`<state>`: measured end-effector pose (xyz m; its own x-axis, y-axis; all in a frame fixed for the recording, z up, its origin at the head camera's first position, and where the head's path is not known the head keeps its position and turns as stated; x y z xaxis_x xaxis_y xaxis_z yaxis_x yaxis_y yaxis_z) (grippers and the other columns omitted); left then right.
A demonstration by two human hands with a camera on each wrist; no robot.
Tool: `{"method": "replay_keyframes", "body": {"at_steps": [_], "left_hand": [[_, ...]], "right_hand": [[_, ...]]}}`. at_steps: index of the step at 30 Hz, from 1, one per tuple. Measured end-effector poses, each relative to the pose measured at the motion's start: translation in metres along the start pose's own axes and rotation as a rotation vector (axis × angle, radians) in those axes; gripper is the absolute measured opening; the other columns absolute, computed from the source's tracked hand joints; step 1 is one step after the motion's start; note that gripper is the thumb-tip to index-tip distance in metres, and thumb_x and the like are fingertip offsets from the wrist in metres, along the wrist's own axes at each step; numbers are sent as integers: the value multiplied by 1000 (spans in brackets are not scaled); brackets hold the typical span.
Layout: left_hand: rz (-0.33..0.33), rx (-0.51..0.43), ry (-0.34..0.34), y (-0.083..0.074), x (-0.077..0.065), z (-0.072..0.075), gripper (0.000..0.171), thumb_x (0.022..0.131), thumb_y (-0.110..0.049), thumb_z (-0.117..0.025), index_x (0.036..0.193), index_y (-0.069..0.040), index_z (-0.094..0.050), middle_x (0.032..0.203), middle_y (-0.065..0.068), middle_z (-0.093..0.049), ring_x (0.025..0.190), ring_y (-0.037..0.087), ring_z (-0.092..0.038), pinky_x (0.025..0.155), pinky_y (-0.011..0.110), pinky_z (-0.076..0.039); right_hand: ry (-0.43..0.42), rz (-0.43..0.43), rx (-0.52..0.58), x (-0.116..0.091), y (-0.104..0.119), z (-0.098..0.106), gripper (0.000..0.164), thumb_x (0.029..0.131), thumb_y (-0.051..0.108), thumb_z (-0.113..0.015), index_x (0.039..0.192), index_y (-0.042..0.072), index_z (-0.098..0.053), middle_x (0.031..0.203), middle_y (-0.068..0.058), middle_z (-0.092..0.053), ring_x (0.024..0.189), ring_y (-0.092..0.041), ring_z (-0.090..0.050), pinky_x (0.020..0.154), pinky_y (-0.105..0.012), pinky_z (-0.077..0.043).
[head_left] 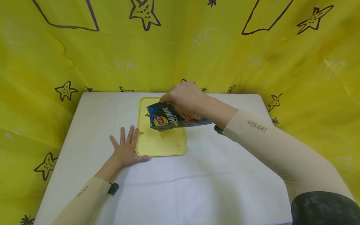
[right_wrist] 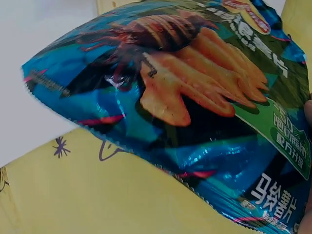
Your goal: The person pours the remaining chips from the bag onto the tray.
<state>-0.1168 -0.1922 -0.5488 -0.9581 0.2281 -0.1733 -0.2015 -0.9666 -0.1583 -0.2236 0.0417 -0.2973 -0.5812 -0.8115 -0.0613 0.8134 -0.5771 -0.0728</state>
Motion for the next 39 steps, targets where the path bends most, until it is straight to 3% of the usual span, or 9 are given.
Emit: {"method": "replay_keyframes", "body": {"at_steps": [17,24,31,39], "left_hand": [[5,6,4,0,0,0,130,55,-94,-31,147,-12,11,153,11,14,132,45,20,85,72,19],[11,3,11,1,1,-2,130,55,-94,-31,146,-14,13,152,10,16,132,44,22,85,71,21],[20,8,-2,4,1,-2,130,54,-95,-31,147,-14,12,153,10,14,132,44,21,85,71,21],[10,4,-2,3,0,1,129,55,-94,-31,147,-14,12,153,10,13,133,44,20,86,72,18]], "right_hand": [[-4,25,-6,2,4,2,45,84,5,-58,114,38,-64,92,8,-68,62,-9,-55,43,-28,-41],[10,35,-9,1,4,2,41,86,7,-60,113,38,-64,92,9,-68,62,-10,-54,45,-30,-42],[-27,41,7,3,4,4,46,82,4,-62,115,37,-64,93,8,-68,62,-10,-55,47,-28,-44],[-12,47,-13,2,5,8,46,80,6,-66,114,38,-64,94,9,-68,68,-11,-56,53,-31,-46]]}}
Point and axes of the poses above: each hand's wrist, its own x-axis towards the middle knuckle, its own z-axis out of the back of the hand, y = z × x, the point moved 2 cm from there along x, towards the middle knuckle
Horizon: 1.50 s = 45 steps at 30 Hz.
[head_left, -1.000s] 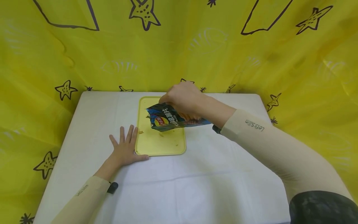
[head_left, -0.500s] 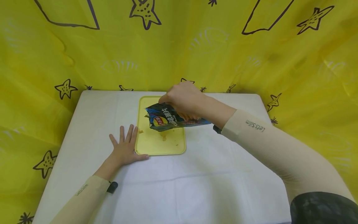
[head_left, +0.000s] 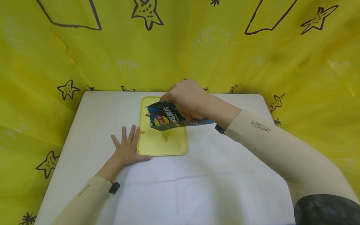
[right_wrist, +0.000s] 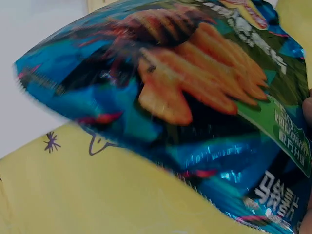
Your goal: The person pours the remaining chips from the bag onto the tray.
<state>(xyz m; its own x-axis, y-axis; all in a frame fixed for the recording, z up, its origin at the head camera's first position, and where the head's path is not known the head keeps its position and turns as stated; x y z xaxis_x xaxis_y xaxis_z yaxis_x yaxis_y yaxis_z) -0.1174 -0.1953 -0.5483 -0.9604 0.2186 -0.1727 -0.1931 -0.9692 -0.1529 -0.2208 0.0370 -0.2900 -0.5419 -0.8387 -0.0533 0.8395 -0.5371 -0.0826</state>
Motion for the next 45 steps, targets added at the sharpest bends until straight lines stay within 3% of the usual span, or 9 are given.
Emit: {"method": "replay_keyframes", "body": {"at_steps": [8,15,22,29,35,42,45], "left_hand": [[0,10,5,0,0,-1,130,55,-94,-30,146,-13,14,153,10,15,132,44,21,85,71,20],[-6,14,-7,-1,2,-2,129,55,-94,-30,146,-14,13,153,10,14,132,45,20,86,72,19],[-18,5,-9,-2,2,-1,129,56,-94,-30,146,-13,13,153,10,14,132,45,20,86,73,18],[-14,2,2,-2,1,0,129,56,-93,-31,147,-13,12,153,11,14,132,45,20,85,72,18],[-1,-8,-3,-3,0,0,129,55,-94,-33,147,-14,11,153,10,14,133,44,20,86,72,18],[0,-1,-1,-2,1,-2,130,55,-94,-32,147,-14,12,153,9,15,133,43,21,85,72,19],[2,1,-4,-1,1,-4,130,55,-94,-32,146,-15,13,153,9,16,133,43,21,85,71,20]], "right_hand": [[-19,9,-3,-2,1,1,48,81,3,-63,114,37,-64,96,8,-68,65,-11,-56,49,-30,-46],[44,-13,-17,-5,1,-1,41,83,12,-66,113,39,-63,92,9,-66,67,-11,-54,50,-30,-44],[65,1,-31,-6,-1,-4,49,75,11,-74,113,40,-63,92,11,-66,66,-12,-53,50,-32,-43],[47,11,-34,-5,0,-6,40,80,14,-71,109,40,-64,88,13,-65,65,-11,-53,50,-31,-43],[48,20,-55,-4,2,-6,48,75,9,-73,109,40,-64,89,11,-66,61,-12,-52,44,-31,-42],[48,27,-55,-3,1,-6,40,79,12,-71,108,39,-65,89,11,-66,64,-12,-54,51,-31,-44],[63,9,-61,-3,1,-5,46,78,10,-71,111,40,-64,91,11,-66,65,-12,-53,52,-31,-43]]}}
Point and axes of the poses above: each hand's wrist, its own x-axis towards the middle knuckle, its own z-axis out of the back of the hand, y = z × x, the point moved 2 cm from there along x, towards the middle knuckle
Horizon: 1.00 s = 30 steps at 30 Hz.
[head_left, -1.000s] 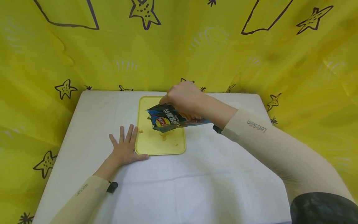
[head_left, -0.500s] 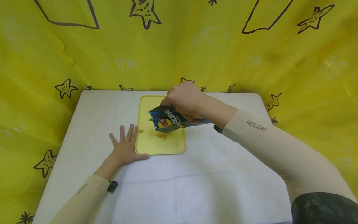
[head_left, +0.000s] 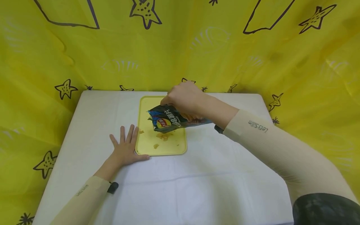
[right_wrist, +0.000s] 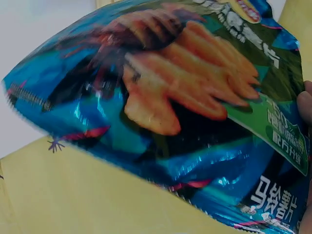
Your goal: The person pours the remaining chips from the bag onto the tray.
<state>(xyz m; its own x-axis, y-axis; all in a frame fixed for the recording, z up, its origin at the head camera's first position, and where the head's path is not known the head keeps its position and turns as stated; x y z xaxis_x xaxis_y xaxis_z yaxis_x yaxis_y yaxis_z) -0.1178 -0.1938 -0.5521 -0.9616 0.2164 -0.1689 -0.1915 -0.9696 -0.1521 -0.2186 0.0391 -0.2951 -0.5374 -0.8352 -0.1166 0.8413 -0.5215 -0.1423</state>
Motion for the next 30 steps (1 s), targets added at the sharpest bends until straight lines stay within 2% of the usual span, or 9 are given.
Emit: {"method": "replay_keyframes", "body": {"at_steps": [2,10,17,21,28,30], "left_hand": [[1,1,-4,0,0,0,130,54,-94,-32,146,-15,13,153,9,16,133,43,21,85,71,20],[0,1,-1,-1,0,0,130,55,-94,-32,147,-14,12,153,9,14,133,44,20,86,72,19],[-5,6,-9,-1,0,1,130,54,-94,-31,147,-14,12,153,9,14,133,44,20,86,72,19],[-5,9,-11,0,1,-1,130,54,-95,-30,147,-14,12,153,9,15,133,44,20,86,71,19],[-10,5,-18,1,1,-2,130,54,-95,-31,146,-14,13,153,9,15,132,44,21,85,70,22],[-10,9,-22,1,1,-3,130,54,-95,-31,146,-15,14,153,9,16,132,44,21,85,70,22]], "right_hand": [[5,1,-4,0,0,0,43,79,12,-71,110,41,-64,91,12,-66,65,-12,-54,51,-31,-43],[5,3,-2,0,1,2,44,74,16,-77,108,41,-65,88,12,-66,65,-13,-54,51,-33,-45],[10,18,-1,0,1,2,38,76,21,-75,108,39,-66,90,12,-66,68,-13,-55,55,-33,-46],[8,24,-16,0,1,2,35,78,20,-73,106,40,-66,87,12,-66,66,-13,-55,53,-33,-46],[-4,43,-8,0,2,1,44,70,18,-80,106,38,-66,86,12,-66,63,-13,-54,51,-32,-45],[-19,40,-2,0,1,1,38,74,18,-76,105,38,-67,86,12,-66,62,-13,-54,50,-32,-45]]}}
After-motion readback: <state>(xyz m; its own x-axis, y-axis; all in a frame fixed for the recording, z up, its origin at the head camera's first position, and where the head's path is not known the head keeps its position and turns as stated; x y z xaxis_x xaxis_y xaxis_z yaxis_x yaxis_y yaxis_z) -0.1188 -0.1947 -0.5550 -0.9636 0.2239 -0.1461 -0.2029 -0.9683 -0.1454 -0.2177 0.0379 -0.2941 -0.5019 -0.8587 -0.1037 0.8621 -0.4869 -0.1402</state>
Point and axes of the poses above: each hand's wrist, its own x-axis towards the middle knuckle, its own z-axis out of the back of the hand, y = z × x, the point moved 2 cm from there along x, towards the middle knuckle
